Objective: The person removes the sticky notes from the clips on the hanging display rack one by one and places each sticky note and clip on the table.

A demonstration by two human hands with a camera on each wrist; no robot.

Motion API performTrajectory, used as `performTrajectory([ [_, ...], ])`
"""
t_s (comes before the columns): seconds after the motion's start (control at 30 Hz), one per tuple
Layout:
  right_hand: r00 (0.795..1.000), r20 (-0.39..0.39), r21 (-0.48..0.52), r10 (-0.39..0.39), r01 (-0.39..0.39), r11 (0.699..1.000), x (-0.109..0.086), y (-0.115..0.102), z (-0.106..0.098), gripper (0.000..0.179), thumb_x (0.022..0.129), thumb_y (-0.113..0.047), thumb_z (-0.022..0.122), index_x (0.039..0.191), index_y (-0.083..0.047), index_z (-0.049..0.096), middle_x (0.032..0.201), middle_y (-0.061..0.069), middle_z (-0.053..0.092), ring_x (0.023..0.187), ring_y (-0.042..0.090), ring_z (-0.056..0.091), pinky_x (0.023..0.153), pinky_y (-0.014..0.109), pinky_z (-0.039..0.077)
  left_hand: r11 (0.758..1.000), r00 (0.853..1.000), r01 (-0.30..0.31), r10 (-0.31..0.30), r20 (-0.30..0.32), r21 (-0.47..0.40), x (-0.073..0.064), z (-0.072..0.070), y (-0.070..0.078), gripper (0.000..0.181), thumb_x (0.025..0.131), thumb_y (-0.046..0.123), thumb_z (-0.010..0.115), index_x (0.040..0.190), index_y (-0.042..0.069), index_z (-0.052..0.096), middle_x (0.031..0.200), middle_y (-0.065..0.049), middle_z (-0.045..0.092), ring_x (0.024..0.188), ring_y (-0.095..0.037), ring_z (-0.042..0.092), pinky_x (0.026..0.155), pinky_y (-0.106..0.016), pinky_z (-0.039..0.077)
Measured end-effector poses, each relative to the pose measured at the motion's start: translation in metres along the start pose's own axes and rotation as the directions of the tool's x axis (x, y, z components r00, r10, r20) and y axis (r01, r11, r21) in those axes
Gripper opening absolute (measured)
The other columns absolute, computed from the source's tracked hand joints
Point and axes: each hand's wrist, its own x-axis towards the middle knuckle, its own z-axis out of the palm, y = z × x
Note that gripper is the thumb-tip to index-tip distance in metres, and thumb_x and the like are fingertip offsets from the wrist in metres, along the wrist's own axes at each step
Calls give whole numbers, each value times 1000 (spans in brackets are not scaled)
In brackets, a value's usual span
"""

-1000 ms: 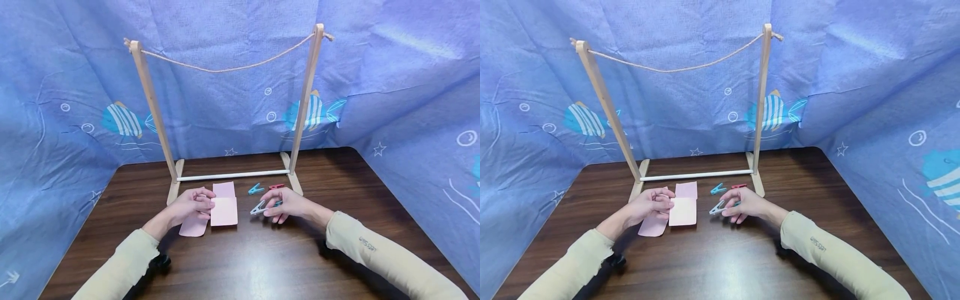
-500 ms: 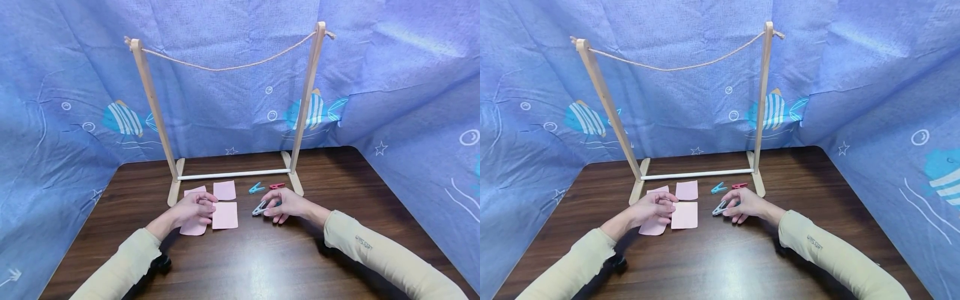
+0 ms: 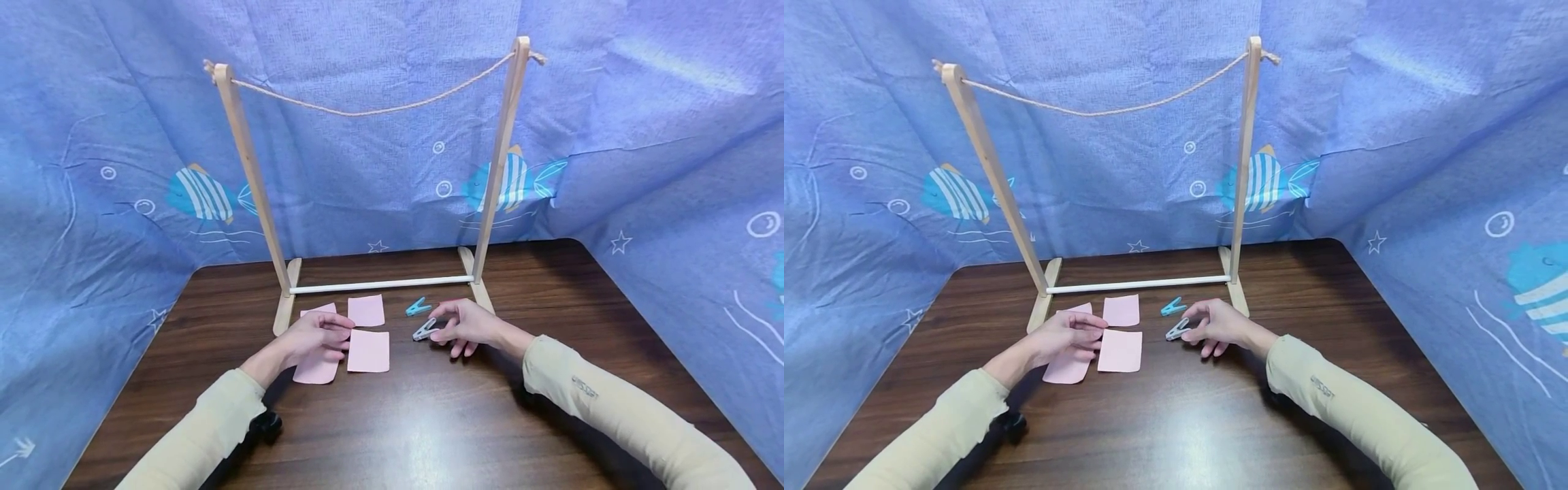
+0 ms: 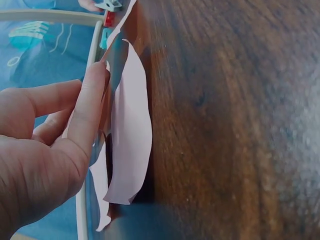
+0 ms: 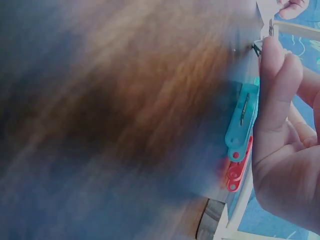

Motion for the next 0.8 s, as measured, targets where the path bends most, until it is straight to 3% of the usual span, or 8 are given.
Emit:
performTrajectory([
  [0.33,999,24,-46,37,-36,998,1,-2,0,44,90,-21,80,128,-7,62,78,14,73,53,23,70,41,32,55,999,1000,10,-10,-7,-38,-3,-3,0,39,97,-8,59,135,-16,50,116,-21,68,97,-27,71,82,-43,61],
  [0.8,999,32,-14,33,-32,999,-2,-7,-3,44,92,-21,78,130,-7,61,82,17,73,55,23,70,44,34,57,999,1000,25,-25,0,-37,-3,-4,0,40,100,4,62,134,-12,50,112,-15,72,94,-25,72,80,-43,62],
])
